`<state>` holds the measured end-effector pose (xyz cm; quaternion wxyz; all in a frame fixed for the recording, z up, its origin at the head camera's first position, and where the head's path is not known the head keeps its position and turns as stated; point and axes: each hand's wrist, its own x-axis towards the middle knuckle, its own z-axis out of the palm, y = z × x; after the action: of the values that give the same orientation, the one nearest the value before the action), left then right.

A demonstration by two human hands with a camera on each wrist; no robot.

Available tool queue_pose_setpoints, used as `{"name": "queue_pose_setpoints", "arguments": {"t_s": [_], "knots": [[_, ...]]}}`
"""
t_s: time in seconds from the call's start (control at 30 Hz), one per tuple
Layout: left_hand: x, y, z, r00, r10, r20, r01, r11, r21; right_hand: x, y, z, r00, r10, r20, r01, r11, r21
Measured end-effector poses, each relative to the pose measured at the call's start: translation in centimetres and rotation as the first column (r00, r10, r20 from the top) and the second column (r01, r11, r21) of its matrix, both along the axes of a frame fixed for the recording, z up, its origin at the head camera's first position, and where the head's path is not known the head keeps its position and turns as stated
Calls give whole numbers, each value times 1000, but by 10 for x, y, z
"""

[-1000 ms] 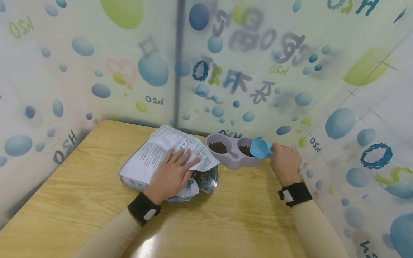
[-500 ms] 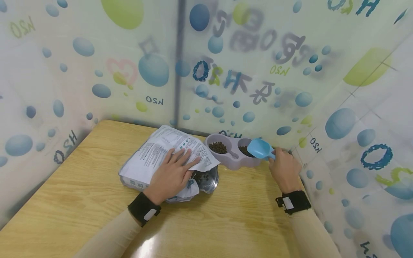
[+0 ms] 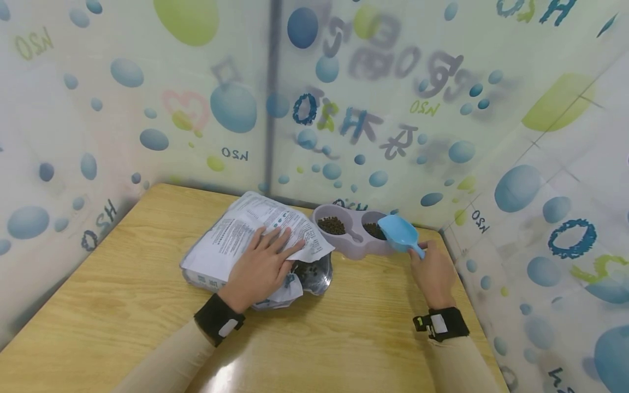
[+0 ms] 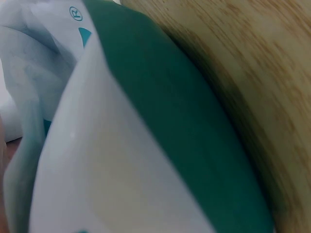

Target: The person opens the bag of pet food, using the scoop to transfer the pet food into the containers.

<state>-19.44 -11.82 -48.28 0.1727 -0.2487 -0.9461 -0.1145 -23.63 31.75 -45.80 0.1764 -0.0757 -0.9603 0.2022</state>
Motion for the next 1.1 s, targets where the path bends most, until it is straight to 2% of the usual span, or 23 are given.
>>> {"name": "queue_pose_setpoints", "arguments": {"t_s": [0.27, 0.53, 0.83, 1.1], "knots": [[1, 0, 2, 1000, 6, 12, -6, 1000, 5, 4, 11, -17, 994, -59, 90, 72, 985, -155], [1, -1, 1, 1000, 5, 7, -5, 1000, 17, 7, 16, -28, 985, -67, 159, 107, 960, -258], [0, -1, -1, 1000, 1, 6, -1, 1000, 17, 8, 20, -38, 977, -72, 203, 132, 945, -300], [1, 0, -1, 1000, 0, 10, -1, 1000, 13, 11, 22, -44, 980, -74, 186, 130, 941, -312]]}}
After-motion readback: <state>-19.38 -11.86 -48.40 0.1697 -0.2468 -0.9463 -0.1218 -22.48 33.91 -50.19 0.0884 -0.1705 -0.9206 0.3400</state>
